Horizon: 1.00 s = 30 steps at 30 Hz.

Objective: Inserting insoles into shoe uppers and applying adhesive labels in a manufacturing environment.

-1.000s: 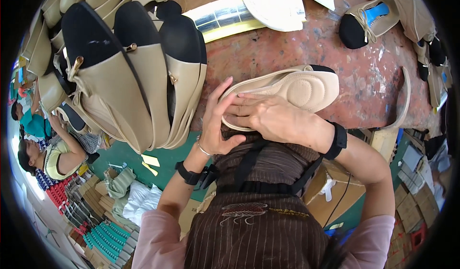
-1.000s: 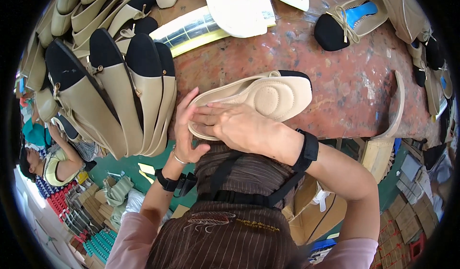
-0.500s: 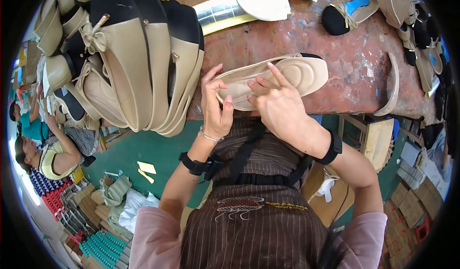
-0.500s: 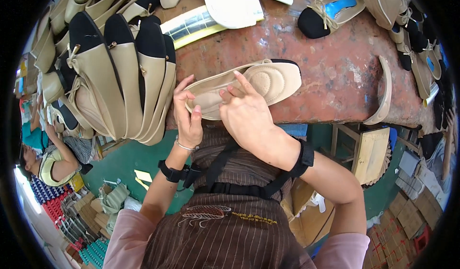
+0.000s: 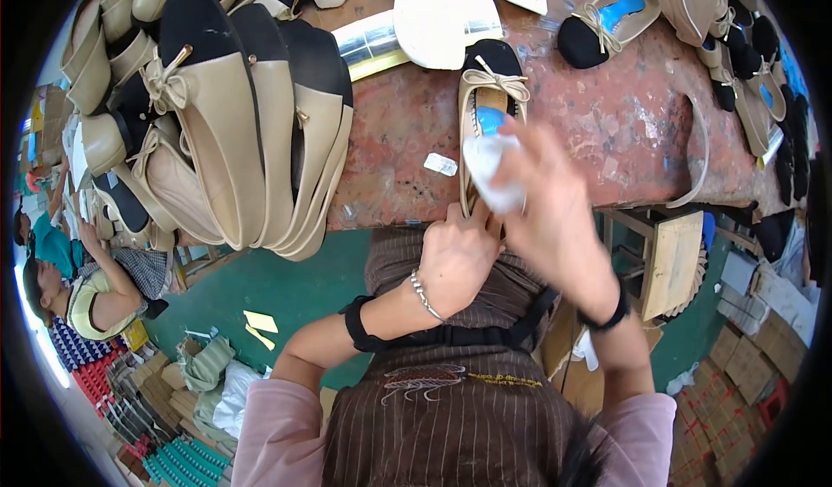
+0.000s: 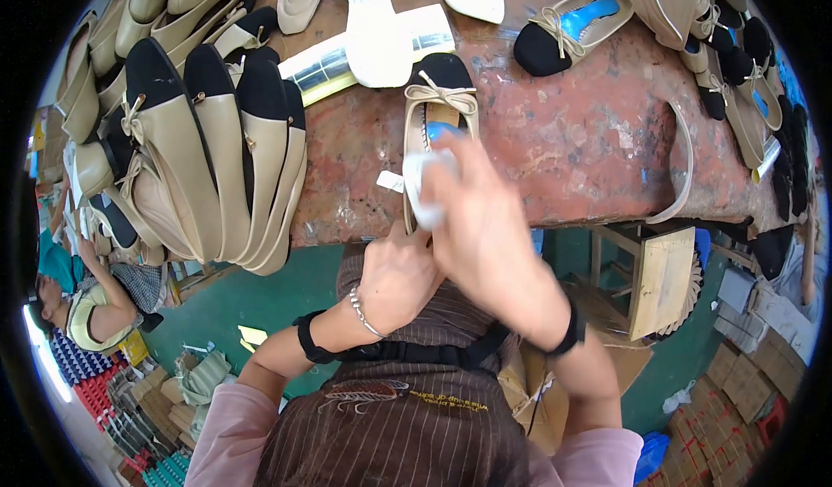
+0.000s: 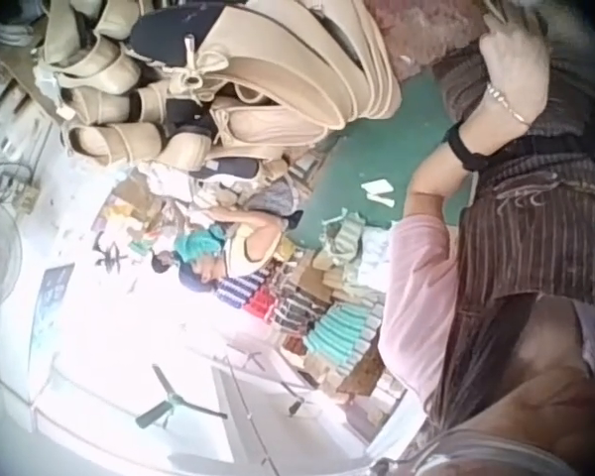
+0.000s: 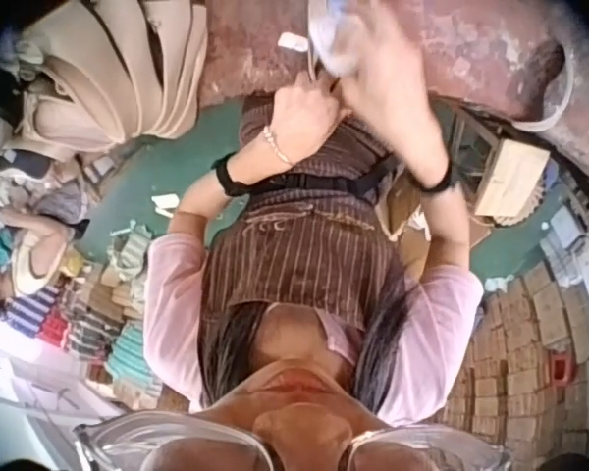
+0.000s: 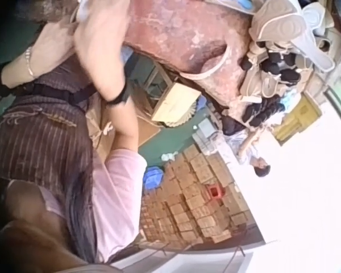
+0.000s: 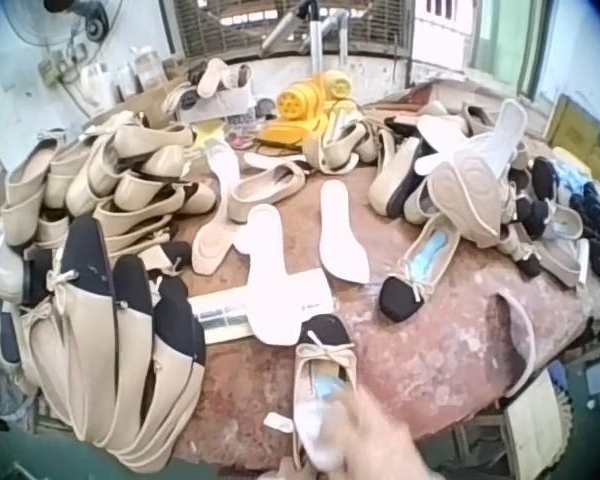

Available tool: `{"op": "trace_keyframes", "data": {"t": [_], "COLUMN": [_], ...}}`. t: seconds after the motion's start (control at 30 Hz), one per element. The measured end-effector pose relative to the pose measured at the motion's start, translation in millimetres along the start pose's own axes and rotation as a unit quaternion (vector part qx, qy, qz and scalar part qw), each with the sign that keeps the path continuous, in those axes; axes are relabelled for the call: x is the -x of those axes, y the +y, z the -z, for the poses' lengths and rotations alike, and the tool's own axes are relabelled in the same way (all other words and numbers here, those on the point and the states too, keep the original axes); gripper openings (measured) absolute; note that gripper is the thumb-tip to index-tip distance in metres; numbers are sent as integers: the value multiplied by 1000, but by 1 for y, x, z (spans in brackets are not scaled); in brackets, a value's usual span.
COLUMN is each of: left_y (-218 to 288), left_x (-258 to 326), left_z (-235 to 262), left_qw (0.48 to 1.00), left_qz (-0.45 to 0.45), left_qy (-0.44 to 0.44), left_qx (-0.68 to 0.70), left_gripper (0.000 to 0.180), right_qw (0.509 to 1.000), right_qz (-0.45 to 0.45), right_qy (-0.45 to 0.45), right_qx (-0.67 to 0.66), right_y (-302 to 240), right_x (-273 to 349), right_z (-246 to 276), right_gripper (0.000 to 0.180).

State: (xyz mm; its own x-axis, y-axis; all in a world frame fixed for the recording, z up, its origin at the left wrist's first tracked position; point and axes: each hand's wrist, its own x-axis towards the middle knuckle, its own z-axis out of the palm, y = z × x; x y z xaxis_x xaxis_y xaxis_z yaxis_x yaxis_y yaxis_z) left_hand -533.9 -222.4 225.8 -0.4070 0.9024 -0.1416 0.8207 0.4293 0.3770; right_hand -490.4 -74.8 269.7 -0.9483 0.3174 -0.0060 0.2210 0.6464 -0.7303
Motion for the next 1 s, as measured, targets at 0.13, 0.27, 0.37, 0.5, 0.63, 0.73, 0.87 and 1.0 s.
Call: {"op": "trace_keyframes", "data": {"t": [0.13, 0.27, 0.37, 0.5, 0.63, 0.73, 0.87, 1.0], "left_y": [-5, -5, -6, -10, -8, -14, -10, -7], "left_x": [-1, -4, -5, -3, -5, -4, -4, -3], "left_z": [-4, 2, 3, -1, 8, 6, 1, 5], "left_qw": [999, 999, 999, 998, 998, 999, 998, 1000], "left_qz": [-37, -38, -31, -32, -34, -37, -27, -25], "left_qy": [-17, -11, 7, -50, -45, 17, -2, 13], "left_qx": [-21, -26, -11, -2, 7, 23, 48, 9], "left_gripper": [23, 34, 35, 36, 36, 36, 37, 32], "right_qw": [996, 981, 979, 947, 947, 967, 974, 949], "right_qz": [-3, -9, -35, 27, -31, -57, 21, -9], "right_qy": [42, 23, -27, 50, 13, -53, 22, 32], "right_qx": [81, 192, 201, 316, 321, 242, 225, 313], "right_y": [20, 34, 36, 38, 42, 31, 34, 42], "right_x": [31, -47, -52, -8, -54, -51, 2, -60], "right_z": [-44, -44, -42, -66, -63, -50, -63, -67], "right_gripper": [20, 32, 46, 56, 48, 53, 63, 49]}}
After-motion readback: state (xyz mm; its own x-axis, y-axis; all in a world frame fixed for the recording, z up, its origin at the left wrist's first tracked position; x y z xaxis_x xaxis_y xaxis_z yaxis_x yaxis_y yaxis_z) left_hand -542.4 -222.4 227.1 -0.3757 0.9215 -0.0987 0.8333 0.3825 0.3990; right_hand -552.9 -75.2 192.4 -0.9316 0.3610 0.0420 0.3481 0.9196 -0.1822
